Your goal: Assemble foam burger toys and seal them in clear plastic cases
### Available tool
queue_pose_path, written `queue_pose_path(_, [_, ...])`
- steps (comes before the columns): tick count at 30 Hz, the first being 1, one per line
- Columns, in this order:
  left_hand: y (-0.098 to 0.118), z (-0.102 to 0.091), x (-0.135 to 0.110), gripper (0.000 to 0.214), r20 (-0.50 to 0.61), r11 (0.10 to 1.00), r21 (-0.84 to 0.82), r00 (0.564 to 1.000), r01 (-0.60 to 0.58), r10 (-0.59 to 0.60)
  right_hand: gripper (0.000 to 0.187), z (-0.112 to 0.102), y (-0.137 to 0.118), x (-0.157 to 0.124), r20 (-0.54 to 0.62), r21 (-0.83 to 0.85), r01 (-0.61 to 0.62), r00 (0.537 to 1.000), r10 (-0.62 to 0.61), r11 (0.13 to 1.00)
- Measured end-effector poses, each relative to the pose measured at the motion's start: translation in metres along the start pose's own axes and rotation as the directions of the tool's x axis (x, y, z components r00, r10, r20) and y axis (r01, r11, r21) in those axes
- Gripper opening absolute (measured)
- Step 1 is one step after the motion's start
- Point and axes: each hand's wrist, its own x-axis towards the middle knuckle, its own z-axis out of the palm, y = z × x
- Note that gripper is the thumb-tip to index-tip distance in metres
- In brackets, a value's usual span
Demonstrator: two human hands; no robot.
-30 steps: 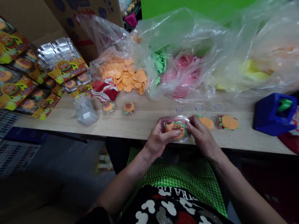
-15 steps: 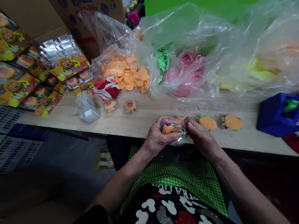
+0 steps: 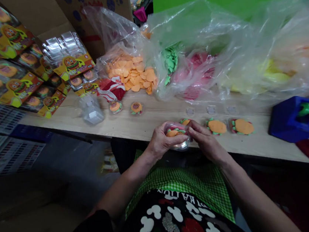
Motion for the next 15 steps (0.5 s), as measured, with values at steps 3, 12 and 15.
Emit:
queue_pose_path(3, [0.002,0.002,-0.001,0.048,-0.012,1.000,0.003,1.000,-0.028,0.028,0.037,0.001,0.000,0.002,-0.051,-0.072,0.072,0.996,-0.076,0.995])
queue_pose_path(12, [-0.001,0.011,0.004,0.047,-0.202,0.983,-0.133,0.974,-0.130,0.101,0.038,0.019,0.010,0.003,-0.178,-0.012,0.068,0.982,-0.069,0.998])
queue_pose_path(15, [0.001,0.013,0.009,0.046,-0.313,0.955,-0.199,0.938,-0.220,0.150,0.038,0.035,0.011,-0.003,-0.166,0.005,0.047,0.985,-0.045,0.999])
